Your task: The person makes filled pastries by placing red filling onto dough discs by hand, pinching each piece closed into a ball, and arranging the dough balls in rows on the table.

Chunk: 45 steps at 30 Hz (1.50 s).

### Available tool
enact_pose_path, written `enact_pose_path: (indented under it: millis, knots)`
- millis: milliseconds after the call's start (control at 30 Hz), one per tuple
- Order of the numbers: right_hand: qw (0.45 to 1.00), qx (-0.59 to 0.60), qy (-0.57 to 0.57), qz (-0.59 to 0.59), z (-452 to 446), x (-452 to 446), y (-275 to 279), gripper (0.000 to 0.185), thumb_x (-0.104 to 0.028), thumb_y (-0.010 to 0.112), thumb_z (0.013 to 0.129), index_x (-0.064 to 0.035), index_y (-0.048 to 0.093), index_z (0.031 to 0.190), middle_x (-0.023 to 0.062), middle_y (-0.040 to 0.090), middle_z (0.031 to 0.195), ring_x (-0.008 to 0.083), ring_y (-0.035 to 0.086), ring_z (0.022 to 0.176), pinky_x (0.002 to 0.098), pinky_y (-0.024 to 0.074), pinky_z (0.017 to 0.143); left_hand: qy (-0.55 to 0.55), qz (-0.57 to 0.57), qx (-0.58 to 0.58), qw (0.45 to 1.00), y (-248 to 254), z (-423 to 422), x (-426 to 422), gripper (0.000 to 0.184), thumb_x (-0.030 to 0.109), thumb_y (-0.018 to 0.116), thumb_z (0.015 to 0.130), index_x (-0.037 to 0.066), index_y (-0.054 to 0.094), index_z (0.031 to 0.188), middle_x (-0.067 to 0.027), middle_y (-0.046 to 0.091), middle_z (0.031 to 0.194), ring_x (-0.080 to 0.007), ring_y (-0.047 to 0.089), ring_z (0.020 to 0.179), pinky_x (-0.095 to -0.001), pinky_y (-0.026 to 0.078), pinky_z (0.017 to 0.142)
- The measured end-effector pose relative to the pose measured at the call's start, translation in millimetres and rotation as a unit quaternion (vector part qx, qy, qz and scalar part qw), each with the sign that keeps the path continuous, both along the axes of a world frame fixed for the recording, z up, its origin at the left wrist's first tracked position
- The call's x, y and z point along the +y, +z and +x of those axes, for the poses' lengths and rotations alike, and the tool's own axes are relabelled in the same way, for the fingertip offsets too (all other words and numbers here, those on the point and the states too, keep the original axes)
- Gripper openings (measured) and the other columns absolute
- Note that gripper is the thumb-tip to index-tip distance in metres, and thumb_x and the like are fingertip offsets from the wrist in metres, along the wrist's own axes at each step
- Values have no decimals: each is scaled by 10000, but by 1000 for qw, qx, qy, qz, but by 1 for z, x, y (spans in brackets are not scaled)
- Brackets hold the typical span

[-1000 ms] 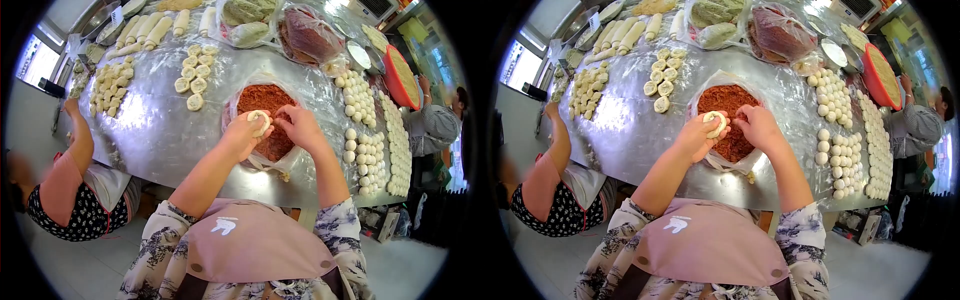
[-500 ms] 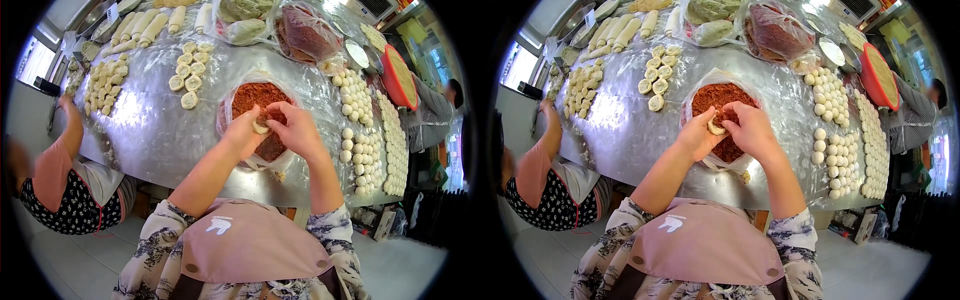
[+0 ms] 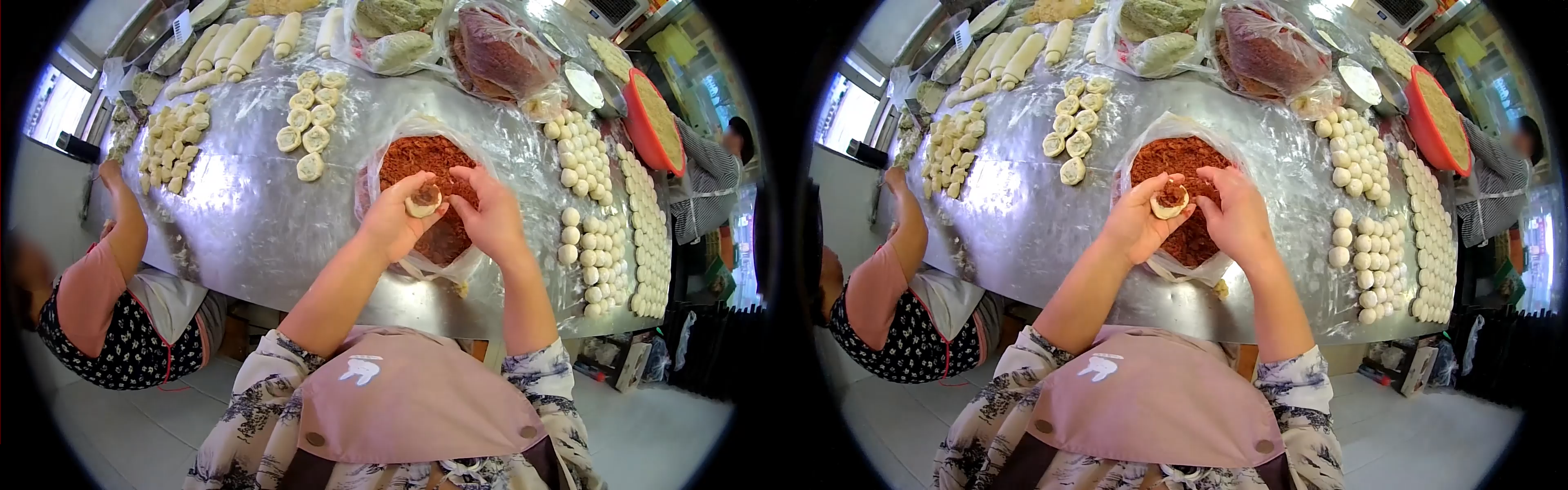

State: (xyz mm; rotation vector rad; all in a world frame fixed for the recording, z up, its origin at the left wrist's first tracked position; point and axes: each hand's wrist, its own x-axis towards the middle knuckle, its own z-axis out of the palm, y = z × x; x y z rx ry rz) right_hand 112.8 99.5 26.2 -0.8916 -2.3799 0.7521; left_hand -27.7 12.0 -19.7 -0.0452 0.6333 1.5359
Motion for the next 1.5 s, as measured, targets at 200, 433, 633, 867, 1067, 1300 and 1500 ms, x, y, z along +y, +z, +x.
enact_pose_path:
  millis: [200, 433, 633, 867, 1067, 1300, 1500]
  knots:
    - [999, 41, 12, -9, -1, -10, 1, 181, -84, 680, 780, -59, 679, 960, 112, 664, 862, 311, 596, 893, 395, 459, 817, 33, -38, 55, 997, 8, 13, 2, 259, 184, 553, 950, 36, 519, 1160, -54, 558, 1107, -173, 559, 1027, -325, 481, 905]
    - [999, 47, 5, 6, -6, -18, -10, 153, -101, 699, 780, -57, 696, 926, 85, 665, 827, 261, 615, 812, 357, 488, 752, 22, -22, 94, 995, -1, 15, 3, 241, 135, 521, 962, 42, 504, 1183, -46, 551, 1092, -157, 556, 1015, -327, 479, 898]
    - [977, 91, -86, -173, 0, -7, -7, 184, -165, 651, 869, -54, 679, 1013, 84, 656, 855, 156, 610, 737, 288, 497, 690, -11, -21, 105, 994, 7, 9, -2, 275, 110, 514, 956, 52, 495, 1225, -52, 567, 1084, -156, 565, 1002, -321, 488, 882]
    - [985, 78, 9, -151, -9, 2, -6, 171, -171, 639, 880, -24, 681, 955, 43, 654, 793, 111, 580, 699, 250, 476, 657, -71, 3, 149, 986, 2, 11, -2, 276, 81, 490, 951, 71, 495, 1227, -32, 533, 1138, -145, 544, 1027, -305, 482, 887]
    - [913, 208, -74, -342, -8, 2, -16, 141, -129, 602, 913, -9, 661, 957, -15, 629, 801, 58, 549, 730, 223, 458, 660, -62, 41, 92, 993, 2, 3, -2, 280, 132, 503, 966, 56, 496, 1236, -61, 565, 1094, -169, 570, 998, -330, 478, 916]
    - [981, 105, -103, -128, -1, -4, -20, 290, -191, 644, 877, 9, 613, 1085, 70, 610, 1058, 159, 582, 905, 277, 460, 810, -16, 2, 31, 999, 6, -4, -3, 287, 175, 521, 967, 41, 503, 1220, -64, 571, 1051, -194, 588, 963, -318, 510, 878]
    - [996, 32, 70, 44, -8, -22, -11, 706, -418, 685, 804, -3, 429, 1315, 186, 438, 1369, 409, 349, 1302, 483, 276, 1062, -60, 21, 70, 996, 5, -3, -2, 256, 217, 519, 971, 59, 513, 1171, -42, 576, 1008, -154, 592, 900, -297, 530, 807]
